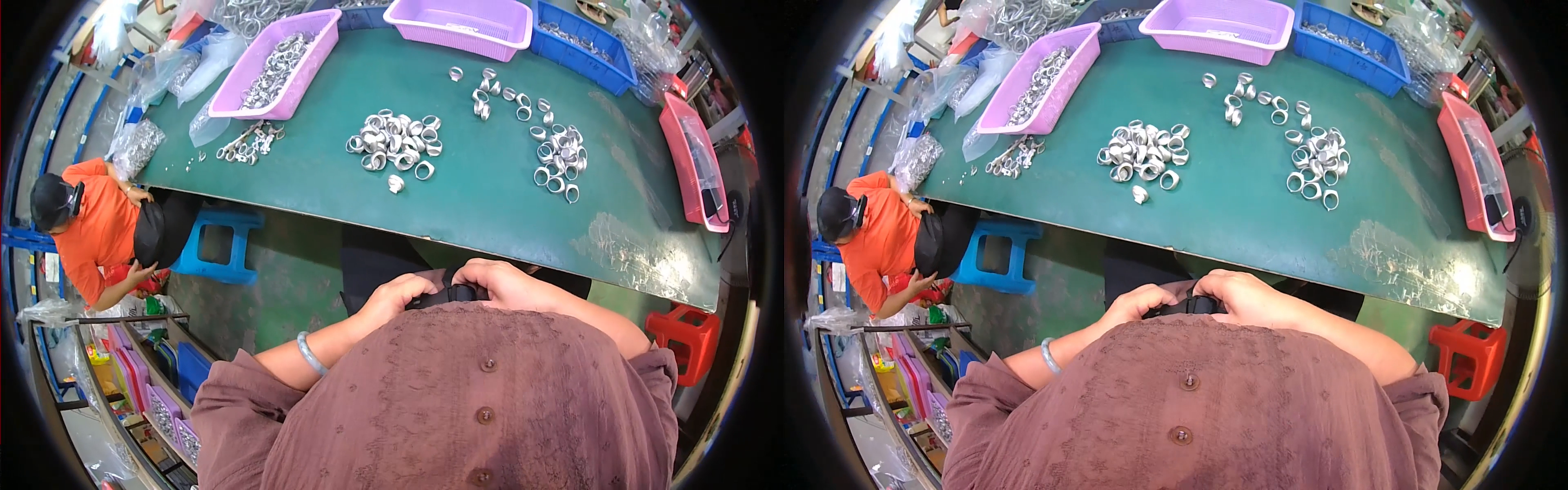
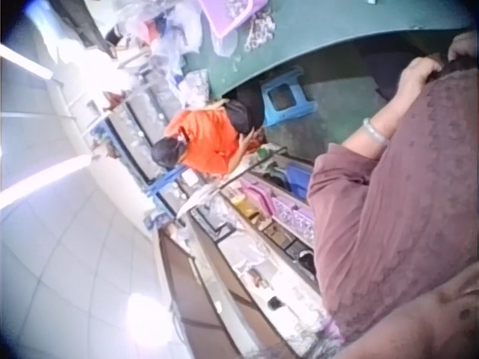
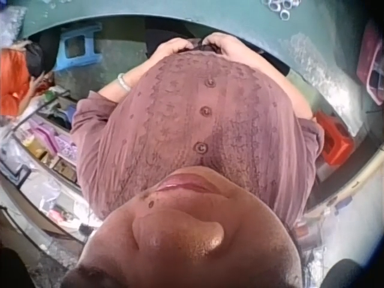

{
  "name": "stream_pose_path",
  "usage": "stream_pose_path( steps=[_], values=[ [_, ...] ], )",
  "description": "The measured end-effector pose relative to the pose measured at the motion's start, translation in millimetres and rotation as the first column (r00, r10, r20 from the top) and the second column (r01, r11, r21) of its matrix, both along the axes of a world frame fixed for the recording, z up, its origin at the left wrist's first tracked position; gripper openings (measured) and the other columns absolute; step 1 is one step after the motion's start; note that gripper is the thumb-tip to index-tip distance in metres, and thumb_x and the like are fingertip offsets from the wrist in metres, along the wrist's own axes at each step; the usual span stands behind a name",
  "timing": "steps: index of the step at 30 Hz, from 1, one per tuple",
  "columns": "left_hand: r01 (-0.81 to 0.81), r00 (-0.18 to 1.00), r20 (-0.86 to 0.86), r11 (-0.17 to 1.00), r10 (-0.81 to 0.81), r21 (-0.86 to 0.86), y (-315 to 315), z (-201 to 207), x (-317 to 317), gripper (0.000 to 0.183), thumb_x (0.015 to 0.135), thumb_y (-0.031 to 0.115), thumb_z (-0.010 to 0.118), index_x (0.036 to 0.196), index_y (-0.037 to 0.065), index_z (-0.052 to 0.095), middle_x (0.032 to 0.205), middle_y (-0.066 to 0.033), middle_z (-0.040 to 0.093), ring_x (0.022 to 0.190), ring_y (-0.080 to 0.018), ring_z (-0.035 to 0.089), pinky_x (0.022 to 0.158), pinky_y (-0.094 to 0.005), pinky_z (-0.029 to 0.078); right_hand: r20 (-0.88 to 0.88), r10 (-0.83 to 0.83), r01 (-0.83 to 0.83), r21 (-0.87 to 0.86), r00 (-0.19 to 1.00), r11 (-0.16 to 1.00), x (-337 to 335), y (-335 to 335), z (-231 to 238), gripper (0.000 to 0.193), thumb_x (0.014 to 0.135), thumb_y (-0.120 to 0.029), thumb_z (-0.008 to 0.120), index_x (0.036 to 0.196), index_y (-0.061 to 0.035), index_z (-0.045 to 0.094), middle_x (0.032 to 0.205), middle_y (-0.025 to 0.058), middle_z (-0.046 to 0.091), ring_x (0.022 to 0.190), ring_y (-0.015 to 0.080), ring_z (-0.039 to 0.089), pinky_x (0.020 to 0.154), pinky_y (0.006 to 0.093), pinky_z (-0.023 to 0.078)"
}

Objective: The person picks up metal rings from a table, inserts small white components into them, and places the assembled items into a pink tray.

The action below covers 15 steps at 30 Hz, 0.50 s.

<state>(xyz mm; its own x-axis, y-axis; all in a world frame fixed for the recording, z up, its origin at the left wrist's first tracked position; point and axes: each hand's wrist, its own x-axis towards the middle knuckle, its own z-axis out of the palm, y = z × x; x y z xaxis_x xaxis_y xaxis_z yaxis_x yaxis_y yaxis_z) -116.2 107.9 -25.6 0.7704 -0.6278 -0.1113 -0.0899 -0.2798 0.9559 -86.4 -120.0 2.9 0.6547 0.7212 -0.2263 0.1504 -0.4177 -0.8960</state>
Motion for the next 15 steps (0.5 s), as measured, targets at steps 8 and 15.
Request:
stream_pose_path(
  steps=[8, 15],
  values=[
    [-0.084, 0.994, -0.064, 0.99, 0.092, 0.114, 20, 24, -1, 0.044, 0.07, 0.012, 0.071, 0.109, 0.003, 0.053, 0.095, -0.0083, 0.054, 0.092, -0.018, 0.053, 0.081, -0.0292, 0.043, 0.004, -0.112, 0.112, 0.035, 0.994, 0.993, 0, -17, 16, 0.031, 0.075, -0.019, 0.065, 0.096, 0.0007, 0.053, 0.087, 0.0102, 0.051, 0.075, 0.0175, 0.051, 0.066, 0.0278, 0.044],
    [-0.65, 0.683, -0.487, 0.758, 0.545, -0.063, 85, 45, -15, 0.025, 0.081, 0.01, 0.054, 0.104, 0.0, 0.054, 0.066, 0.0035, 0.043, 0.056, -0.0068, 0.041, 0.056, -0.0218, 0.038, -0.35, -0.434, 0.528, 0.244, 0.83, 0.813, -13, -56, 51, 0.032, 0.077, -0.01, 0.063, 0.103, -0.0003, 0.049, 0.087, 0.0019, 0.05, 0.065, 0.0062, 0.049, 0.059, 0.0204, 0.042]
  ],
)
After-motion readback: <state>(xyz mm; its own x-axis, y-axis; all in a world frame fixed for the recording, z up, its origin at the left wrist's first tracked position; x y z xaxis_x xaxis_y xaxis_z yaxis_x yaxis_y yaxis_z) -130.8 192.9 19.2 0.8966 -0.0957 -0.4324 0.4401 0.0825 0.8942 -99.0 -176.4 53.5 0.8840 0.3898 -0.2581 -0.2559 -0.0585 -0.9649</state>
